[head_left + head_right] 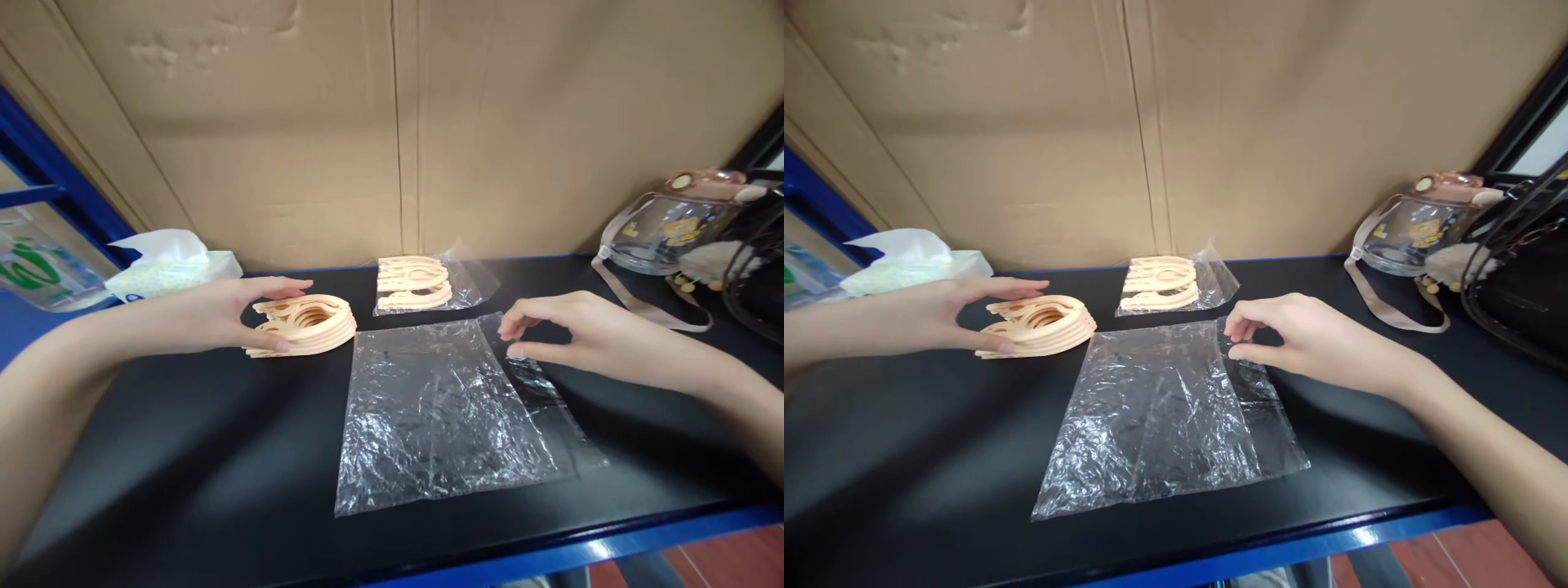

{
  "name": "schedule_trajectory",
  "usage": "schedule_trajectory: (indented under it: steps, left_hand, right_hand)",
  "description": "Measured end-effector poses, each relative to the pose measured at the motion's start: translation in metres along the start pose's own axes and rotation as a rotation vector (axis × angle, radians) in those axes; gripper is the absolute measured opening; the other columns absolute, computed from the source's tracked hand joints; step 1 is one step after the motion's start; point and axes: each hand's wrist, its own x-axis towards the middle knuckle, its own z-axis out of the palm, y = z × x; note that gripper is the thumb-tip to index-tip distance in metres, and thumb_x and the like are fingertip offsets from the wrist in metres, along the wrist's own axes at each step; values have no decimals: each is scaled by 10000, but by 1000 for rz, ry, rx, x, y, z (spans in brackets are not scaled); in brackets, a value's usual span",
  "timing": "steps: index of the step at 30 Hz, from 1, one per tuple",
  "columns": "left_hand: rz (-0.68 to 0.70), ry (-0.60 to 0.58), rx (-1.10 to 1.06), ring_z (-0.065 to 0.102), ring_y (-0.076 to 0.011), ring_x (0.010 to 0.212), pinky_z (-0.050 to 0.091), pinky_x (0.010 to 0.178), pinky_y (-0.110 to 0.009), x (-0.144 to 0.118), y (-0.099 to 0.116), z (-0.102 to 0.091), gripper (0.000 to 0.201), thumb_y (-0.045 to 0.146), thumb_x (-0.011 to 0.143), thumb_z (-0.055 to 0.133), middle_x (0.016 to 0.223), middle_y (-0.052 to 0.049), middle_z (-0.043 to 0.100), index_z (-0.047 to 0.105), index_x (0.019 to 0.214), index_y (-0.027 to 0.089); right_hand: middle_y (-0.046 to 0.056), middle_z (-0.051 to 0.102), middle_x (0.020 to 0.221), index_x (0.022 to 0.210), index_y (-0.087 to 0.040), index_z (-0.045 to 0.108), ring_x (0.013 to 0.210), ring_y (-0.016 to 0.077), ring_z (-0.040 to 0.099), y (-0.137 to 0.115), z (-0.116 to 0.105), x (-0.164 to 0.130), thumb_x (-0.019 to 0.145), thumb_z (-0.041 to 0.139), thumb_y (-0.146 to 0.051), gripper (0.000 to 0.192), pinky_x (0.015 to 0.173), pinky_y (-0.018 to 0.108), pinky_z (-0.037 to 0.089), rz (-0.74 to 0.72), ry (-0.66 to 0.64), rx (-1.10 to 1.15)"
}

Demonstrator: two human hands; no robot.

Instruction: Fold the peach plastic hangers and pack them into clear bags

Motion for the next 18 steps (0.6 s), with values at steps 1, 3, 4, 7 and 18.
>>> schedule_trajectory:
  steps: [1,3,4,7,18]
  left_hand:
    - [7,7,16,580,-248,1124,465,921,-389,0,1,-1,534,405,926,522,1364,-52,536,402,1405,201]
    - [13,24,39,587,-248,1111,479,902,-385,0,0,-3,495,392,933,508,1337,-53,555,433,1378,188]
    - [17,36,39,587,-248,1109,483,898,-383,0,0,-4,492,397,928,514,1323,-52,564,440,1367,187]
    - [66,114,-1,576,-257,1113,480,907,-398,3,5,-5,561,456,877,576,1291,-54,573,435,1356,199]
    - [583,567,37,487,-242,1211,405,995,-368,-1,106,45,600,282,853,618,1336,-118,511,360,1378,150]
  right_hand:
    - [-21,685,930,946,-244,624,848,155,639,0,0,0,885,580,-438,207,746,290,485,-2,17,5]
    - [-15,687,925,954,-243,631,842,158,642,0,0,0,889,575,-434,210,743,295,488,-3,51,5]
    - [-10,689,928,964,-242,634,843,161,643,0,0,0,891,572,-430,211,749,301,489,-3,74,2]
    - [12,688,963,1001,-232,635,878,177,640,-4,3,1,889,579,-412,219,788,326,488,4,181,30]
    - [26,654,1002,1171,-250,509,878,151,612,-45,32,4,867,637,-378,354,681,262,514,122,194,721]
